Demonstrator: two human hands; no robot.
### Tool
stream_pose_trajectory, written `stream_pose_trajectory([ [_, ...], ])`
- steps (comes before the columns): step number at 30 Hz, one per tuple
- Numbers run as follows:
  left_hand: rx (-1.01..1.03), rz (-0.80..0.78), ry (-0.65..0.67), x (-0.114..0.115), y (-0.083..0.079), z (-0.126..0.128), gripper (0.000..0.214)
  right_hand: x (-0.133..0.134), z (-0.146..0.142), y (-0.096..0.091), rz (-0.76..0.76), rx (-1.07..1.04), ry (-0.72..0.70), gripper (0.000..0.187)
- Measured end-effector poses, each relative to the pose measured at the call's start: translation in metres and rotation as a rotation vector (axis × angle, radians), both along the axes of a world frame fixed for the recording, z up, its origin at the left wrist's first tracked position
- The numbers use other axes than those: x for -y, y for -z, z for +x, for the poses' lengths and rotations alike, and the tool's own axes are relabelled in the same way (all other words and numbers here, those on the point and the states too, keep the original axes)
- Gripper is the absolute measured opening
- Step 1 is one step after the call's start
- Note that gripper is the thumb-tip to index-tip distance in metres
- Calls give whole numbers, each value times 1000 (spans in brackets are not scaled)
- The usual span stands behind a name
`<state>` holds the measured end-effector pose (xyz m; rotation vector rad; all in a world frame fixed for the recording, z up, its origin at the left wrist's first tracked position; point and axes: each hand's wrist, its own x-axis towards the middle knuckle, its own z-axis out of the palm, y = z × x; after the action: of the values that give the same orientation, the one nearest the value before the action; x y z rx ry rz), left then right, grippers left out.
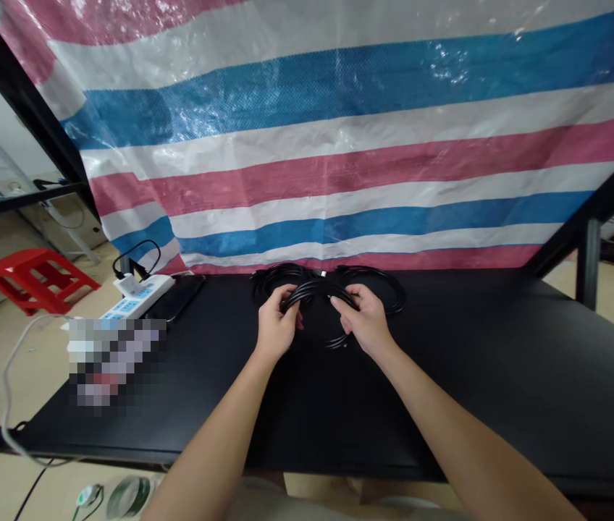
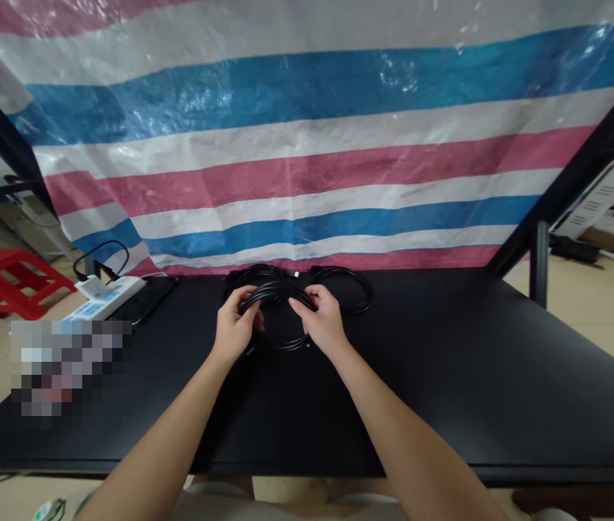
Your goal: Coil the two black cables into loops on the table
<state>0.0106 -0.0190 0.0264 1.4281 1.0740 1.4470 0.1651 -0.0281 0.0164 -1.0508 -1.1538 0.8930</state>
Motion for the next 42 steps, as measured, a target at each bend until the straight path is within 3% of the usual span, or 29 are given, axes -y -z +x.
stream_pose_trajectory([
  [5,104,-262,31,-2,-4,4,3,0,9,1,134,482,200,17],
  [8,7,-366,35,-3,-4,3,7,-2,14,0,16,752,191,10],
  [11,-202,-364,-10,-4,-2,-1,12,-3,18,-4,-151,897,78,21],
  [16,-388,-394,-21,-4,0,-6,19,-2,20,-9,-236,915,-145,33],
  [20,-390,-398,-74,-1,2,-5,35,-2,17,-5,-183,1040,-58,18],
  [25,-501,-291,-54,-2,10,-4,15,-1,15,-3,-195,1228,-13,17],
  [29,-500,-226,-48,-3,14,-7,19,1,16,-6,-190,1285,-18,20],
  [33,-454,-210,-90,-1,7,-8,20,2,16,-7,-161,1278,-69,17],
  [38,-347,-313,-117,2,-9,-11,24,6,12,-6,-127,1224,-151,12],
  [42,-323,-364,-121,1,-15,-15,26,7,3,-4,-193,1196,-103,15],
])
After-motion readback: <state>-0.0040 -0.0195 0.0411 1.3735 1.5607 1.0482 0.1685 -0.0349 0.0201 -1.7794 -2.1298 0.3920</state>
